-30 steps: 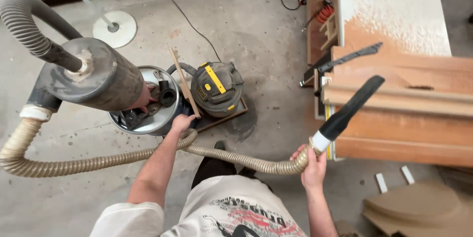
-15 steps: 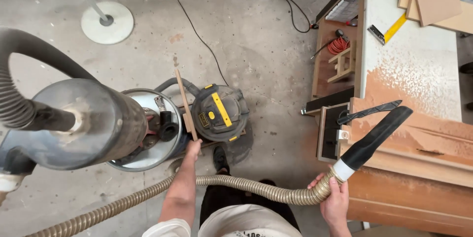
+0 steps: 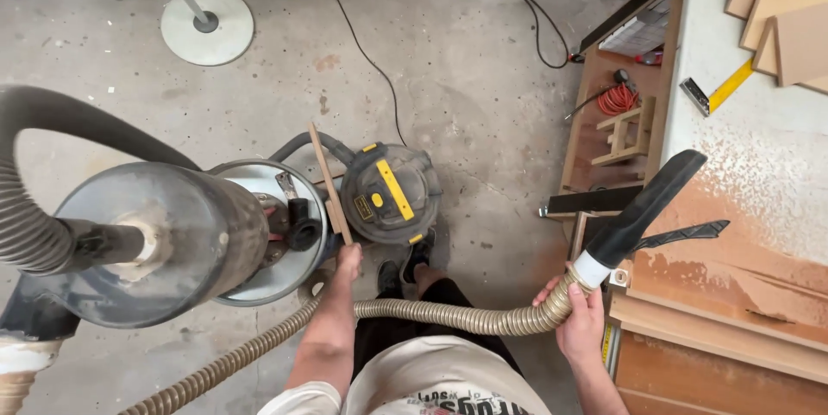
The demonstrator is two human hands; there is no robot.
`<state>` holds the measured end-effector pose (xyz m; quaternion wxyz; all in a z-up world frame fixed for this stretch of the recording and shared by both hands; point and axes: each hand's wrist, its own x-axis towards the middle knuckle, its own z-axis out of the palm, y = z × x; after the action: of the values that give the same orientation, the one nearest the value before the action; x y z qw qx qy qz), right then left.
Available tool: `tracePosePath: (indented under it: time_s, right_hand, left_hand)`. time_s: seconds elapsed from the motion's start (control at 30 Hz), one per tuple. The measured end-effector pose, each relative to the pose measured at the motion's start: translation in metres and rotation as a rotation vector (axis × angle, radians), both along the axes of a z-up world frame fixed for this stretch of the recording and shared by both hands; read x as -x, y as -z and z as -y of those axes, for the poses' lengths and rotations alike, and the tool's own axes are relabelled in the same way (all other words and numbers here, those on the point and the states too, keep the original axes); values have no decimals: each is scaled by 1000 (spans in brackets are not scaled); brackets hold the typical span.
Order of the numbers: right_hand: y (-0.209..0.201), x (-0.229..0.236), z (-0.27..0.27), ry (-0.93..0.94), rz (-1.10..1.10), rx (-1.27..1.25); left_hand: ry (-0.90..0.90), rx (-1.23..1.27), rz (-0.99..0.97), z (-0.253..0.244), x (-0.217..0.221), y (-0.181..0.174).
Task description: Cleaning sawdust and wood debris from a workbench and surrounding floor area using a vacuum hose and a hand scraper.
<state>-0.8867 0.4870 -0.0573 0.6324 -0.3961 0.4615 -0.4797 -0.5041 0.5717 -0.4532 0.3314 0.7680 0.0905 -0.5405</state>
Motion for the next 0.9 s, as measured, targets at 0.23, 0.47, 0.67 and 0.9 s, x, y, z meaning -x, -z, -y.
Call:
tracePosePath:
  time_s: [0.23, 0.47, 0.67, 0.9]
  right_hand:
    - [4, -19, 49, -22, 35, 58]
    - [13, -67, 143, -132, 52, 67]
    - [46, -141, 269, -506, -89, -114]
    - [57, -281, 364, -979, -521, -74]
  left_hand:
    - [-171, 80, 71, 85, -66, 44]
    - [-324, 204, 188, 149, -145, 63]
    - [-396, 194, 317, 195, -175, 31]
    - [-186, 127, 437, 269, -97, -158]
